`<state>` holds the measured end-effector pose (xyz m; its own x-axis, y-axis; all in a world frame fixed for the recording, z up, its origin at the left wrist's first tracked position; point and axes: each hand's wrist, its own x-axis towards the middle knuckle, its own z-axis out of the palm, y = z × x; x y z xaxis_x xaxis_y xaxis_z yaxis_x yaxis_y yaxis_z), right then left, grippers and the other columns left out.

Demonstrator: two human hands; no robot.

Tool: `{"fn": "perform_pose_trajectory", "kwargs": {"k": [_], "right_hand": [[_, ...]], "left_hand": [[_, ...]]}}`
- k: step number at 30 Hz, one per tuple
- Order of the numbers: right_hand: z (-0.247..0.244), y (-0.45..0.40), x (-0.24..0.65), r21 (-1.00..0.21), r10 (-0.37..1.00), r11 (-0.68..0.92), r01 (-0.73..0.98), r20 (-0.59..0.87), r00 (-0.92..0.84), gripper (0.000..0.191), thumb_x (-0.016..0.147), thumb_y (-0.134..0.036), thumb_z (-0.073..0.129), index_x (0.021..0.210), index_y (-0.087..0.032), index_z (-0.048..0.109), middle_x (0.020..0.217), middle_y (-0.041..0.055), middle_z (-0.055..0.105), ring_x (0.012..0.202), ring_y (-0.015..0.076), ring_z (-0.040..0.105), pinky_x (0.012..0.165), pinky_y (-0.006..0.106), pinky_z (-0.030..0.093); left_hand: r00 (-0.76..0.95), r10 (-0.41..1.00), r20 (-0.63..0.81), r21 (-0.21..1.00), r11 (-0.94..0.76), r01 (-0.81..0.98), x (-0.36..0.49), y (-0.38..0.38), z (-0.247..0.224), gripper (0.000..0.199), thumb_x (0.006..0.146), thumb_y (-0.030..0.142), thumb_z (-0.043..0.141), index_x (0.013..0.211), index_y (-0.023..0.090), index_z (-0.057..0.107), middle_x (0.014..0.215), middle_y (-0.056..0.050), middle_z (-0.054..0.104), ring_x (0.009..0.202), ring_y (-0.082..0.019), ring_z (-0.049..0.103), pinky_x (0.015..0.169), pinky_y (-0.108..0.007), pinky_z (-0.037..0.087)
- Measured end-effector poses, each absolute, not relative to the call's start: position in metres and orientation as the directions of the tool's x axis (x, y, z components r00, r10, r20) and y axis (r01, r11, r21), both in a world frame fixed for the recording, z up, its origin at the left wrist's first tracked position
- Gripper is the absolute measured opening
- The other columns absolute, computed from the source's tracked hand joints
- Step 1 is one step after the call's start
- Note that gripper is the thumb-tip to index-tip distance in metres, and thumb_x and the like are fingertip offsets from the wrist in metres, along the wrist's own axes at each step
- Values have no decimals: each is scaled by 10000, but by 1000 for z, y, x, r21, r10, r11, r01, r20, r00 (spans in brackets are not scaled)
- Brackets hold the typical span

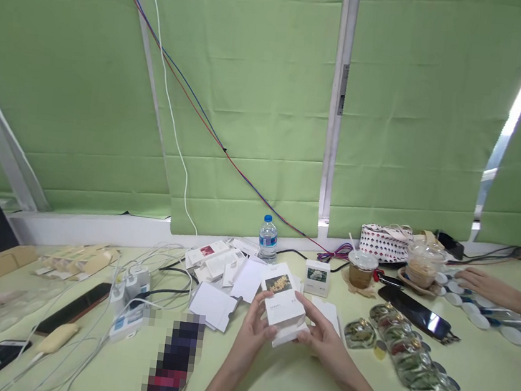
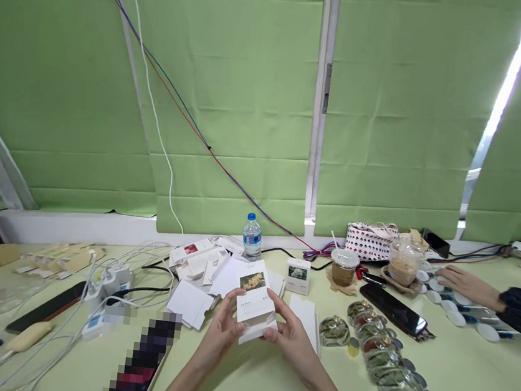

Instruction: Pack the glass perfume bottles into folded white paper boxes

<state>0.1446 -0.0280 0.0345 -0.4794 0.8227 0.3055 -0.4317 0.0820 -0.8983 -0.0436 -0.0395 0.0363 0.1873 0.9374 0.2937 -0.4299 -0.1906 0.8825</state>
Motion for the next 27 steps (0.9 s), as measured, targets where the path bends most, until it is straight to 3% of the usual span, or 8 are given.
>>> {"fn": "perform_pose_trajectory", "kwargs": {"k": [6,12,17,22,27], "right_hand": [[30,-25,142,-899,880,136,-416,303,-366,540,774,-395,714,1283,-324,549,1262,44,590,843,177,642,756,308,518],[29,-26,139,-902,915,184,-390,302,-266,447,764,-387,723,1189,-291,621,1067,27,665,754,150,621,684,278,524],[31,-28,138,-910,924,197,-365,297,-240,451,763,-409,716,1182,-273,622,1071,43,667,821,181,629,703,294,533],[32,-29,138,-912,923,180,-369,286,-257,464,741,-406,736,1171,-276,621,1085,44,662,865,189,627,720,293,532],[30,-29,137,-913,934,190,-362,282,-220,451,733,-409,735,1144,-256,630,981,32,665,780,167,610,672,281,523]], "left_hand": [[212,923,321,879,-208,-429,-42,-38,33,567,714,417,756,1197,296,485,1272,-101,549,1126,-317,565,876,-390,489],[220,910,351,880,-241,-409,-42,-36,27,553,707,382,770,1176,292,492,1308,-96,500,1079,-312,585,808,-370,508],[214,914,344,885,-239,-400,-42,-38,26,524,700,352,779,1148,298,512,1285,-80,506,1067,-311,584,824,-396,506],[167,927,336,887,-253,-386,-43,-37,23,527,669,382,796,1123,297,541,1235,-65,532,1031,-290,596,779,-340,502],[182,919,350,886,-261,-384,-42,-37,24,546,641,381,815,1102,294,534,1182,-62,556,1004,-285,604,777,-350,509]]}}
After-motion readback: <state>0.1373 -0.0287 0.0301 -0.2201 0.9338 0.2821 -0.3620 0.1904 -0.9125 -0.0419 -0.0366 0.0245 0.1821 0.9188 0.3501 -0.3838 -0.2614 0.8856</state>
